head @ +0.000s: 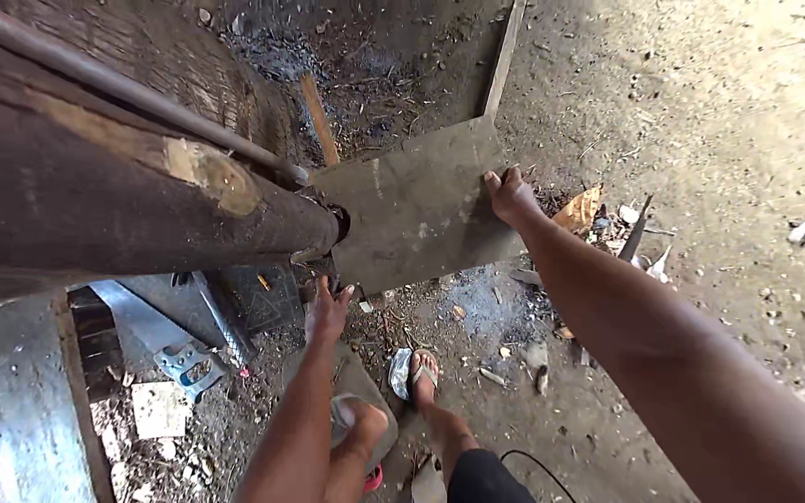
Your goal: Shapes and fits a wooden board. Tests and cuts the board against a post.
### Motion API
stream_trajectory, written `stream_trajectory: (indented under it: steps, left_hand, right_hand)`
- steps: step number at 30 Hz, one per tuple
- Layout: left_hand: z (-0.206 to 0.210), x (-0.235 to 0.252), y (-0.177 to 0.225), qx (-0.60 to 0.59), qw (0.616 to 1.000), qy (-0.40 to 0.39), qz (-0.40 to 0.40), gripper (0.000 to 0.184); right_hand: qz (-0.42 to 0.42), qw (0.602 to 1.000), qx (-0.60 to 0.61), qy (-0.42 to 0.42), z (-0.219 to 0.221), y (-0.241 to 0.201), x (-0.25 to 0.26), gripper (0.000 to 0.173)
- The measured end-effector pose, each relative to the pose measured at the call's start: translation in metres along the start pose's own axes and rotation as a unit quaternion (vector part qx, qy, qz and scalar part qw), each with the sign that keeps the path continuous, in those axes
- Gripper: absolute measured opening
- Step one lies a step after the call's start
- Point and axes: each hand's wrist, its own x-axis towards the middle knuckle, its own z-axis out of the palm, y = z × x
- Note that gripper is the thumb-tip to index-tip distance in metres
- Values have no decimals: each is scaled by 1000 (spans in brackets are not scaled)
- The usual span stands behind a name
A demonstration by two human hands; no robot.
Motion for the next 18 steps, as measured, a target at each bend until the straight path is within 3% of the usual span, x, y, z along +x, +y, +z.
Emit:
stream_trajectory:
  steps: [14, 18]
  left_hand:
    - [-13, 16, -7, -19, 998, -67, -3, 81]
    - [-17, 19, -8, -27, 996, -84, -8, 85]
  right_hand:
    - [10, 999, -6, -41, -8, -3, 2, 73]
    - [-32, 998, 24, -57, -8, 8, 9, 65]
